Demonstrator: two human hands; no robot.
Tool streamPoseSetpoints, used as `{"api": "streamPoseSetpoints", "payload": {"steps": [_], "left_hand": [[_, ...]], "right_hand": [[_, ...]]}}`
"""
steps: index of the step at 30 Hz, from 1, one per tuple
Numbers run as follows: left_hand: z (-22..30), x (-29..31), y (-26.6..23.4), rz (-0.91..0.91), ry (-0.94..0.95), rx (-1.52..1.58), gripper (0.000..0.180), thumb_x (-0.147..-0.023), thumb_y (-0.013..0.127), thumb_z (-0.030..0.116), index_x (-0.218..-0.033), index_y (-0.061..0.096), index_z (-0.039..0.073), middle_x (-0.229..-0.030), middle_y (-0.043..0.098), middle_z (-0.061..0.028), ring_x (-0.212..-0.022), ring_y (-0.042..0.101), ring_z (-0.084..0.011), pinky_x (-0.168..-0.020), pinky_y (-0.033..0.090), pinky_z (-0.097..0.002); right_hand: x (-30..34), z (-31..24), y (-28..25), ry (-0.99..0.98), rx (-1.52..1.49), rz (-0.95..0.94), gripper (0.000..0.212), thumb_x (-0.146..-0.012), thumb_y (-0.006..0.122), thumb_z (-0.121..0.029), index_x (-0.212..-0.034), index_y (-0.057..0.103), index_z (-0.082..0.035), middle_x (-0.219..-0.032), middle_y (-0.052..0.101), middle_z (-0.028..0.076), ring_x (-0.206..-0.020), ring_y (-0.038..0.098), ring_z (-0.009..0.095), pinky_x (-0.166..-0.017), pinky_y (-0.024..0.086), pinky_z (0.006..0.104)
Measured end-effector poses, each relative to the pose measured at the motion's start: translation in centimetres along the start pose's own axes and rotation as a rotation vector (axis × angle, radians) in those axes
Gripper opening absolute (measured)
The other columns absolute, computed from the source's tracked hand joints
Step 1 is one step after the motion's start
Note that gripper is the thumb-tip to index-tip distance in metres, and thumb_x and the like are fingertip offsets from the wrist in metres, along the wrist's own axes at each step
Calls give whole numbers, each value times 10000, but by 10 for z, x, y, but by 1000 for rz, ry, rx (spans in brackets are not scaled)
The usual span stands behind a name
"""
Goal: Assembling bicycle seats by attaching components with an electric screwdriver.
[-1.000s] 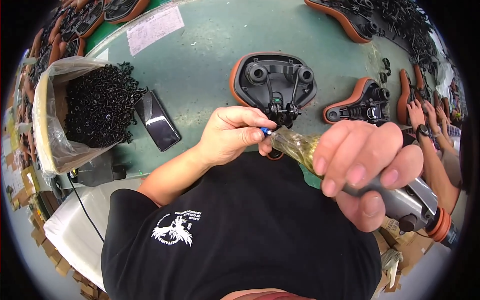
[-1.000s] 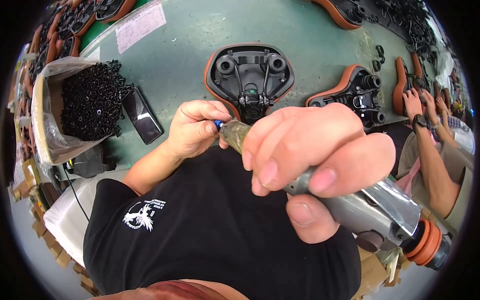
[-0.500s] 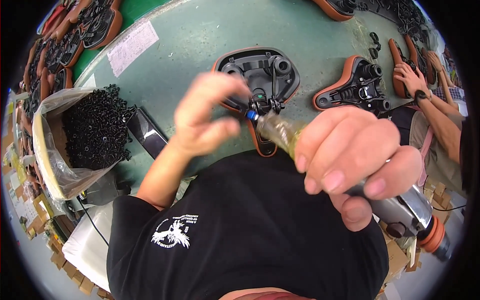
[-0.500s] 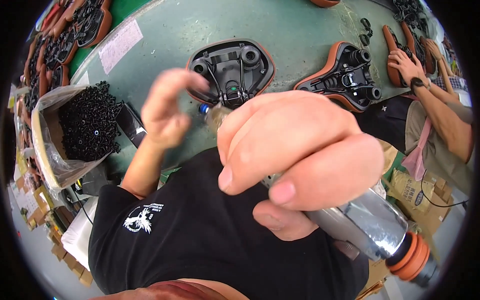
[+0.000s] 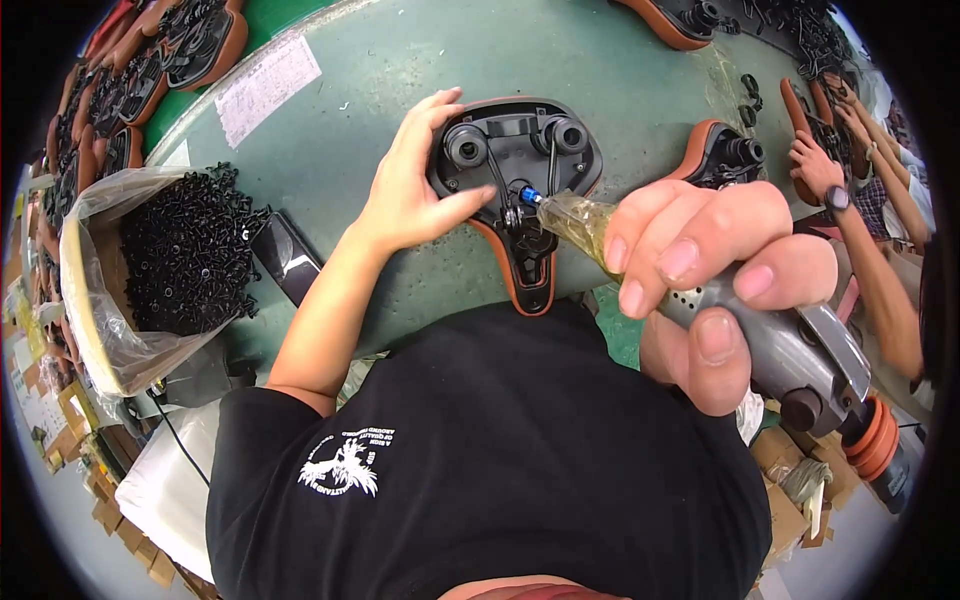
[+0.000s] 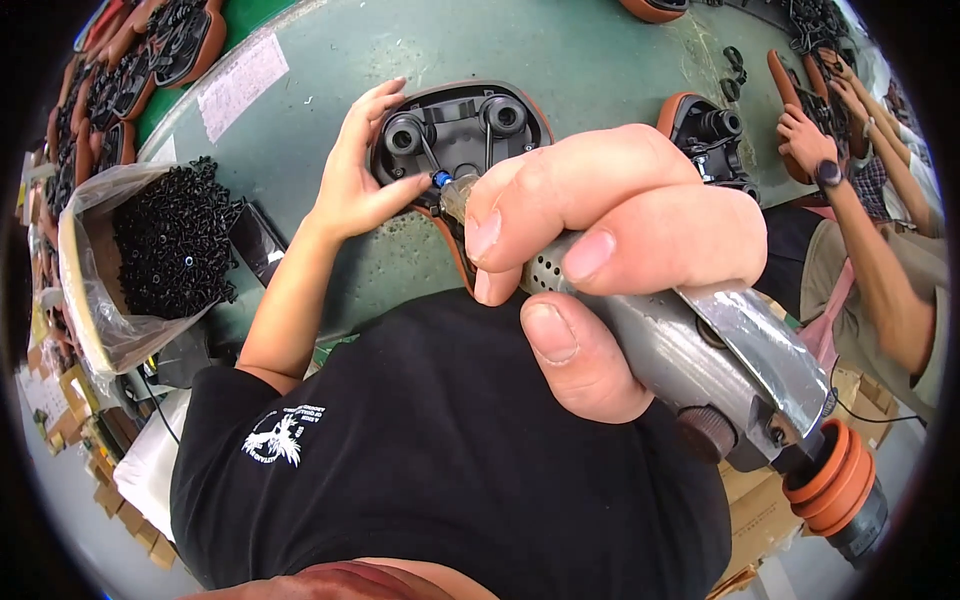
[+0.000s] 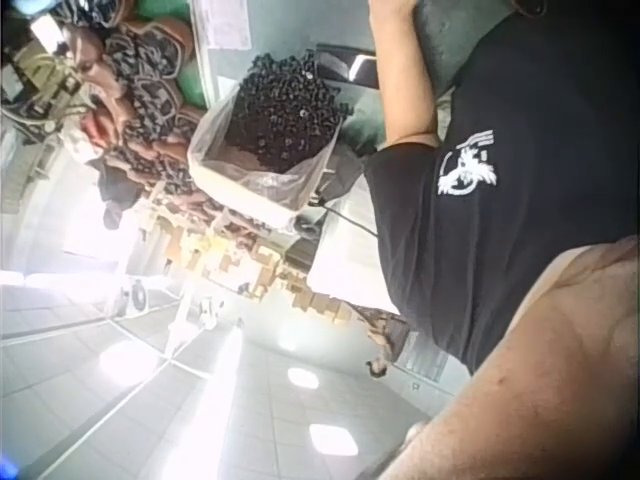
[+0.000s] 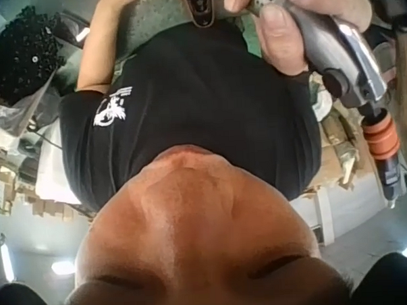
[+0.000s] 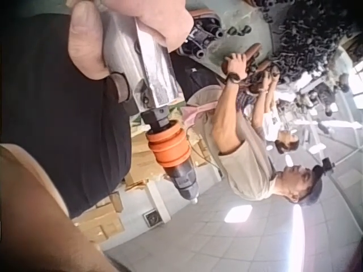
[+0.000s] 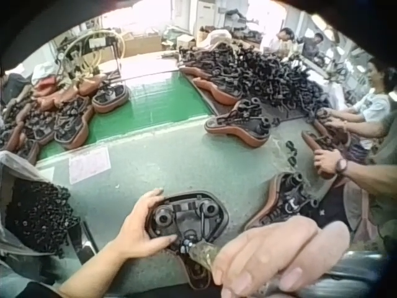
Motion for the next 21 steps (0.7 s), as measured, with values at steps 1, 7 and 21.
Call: {"api": "streamPoseSetpoints", "payload": {"steps": [1,7,21], "left_hand": [[-1,2,-1,-9,-59,103,597,-807,868,204,-1292,576,16,-1449,604,-232,-1413,566,-364,-1141,481,-452],[-23,2,13,105,-147,215,437,-825,879,209,-1133,655,-4,-1427,614,-202,-1305,609,-317,-1128,468,-433],[-25,13,16,331,-29,222,330,-726,826,181,-1000,718,34,-1111,775,-99,-1165,702,-359,-1130,507,-484]], "right_hand": [[0,-1,-1,-16,14,11,341,-992,563,-58,-1318,469,-88,-1160,577,166,-772,660,208,-764,556,430],[-6,17,8,64,80,-15,332,-1007,544,-15,-1320,461,-86,-1198,584,201,-805,640,225,-824,553,468],[-16,90,52,152,296,-229,267,-931,622,60,-1135,487,-47,-1045,631,205,-820,664,257,-844,586,483]]}}
Point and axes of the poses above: each hand's wrist, its own x-axis away from the middle knuckle, its own y-axis out of the palm, z = x × y, the point moved 8 cm from there along -x, towards the middle knuckle
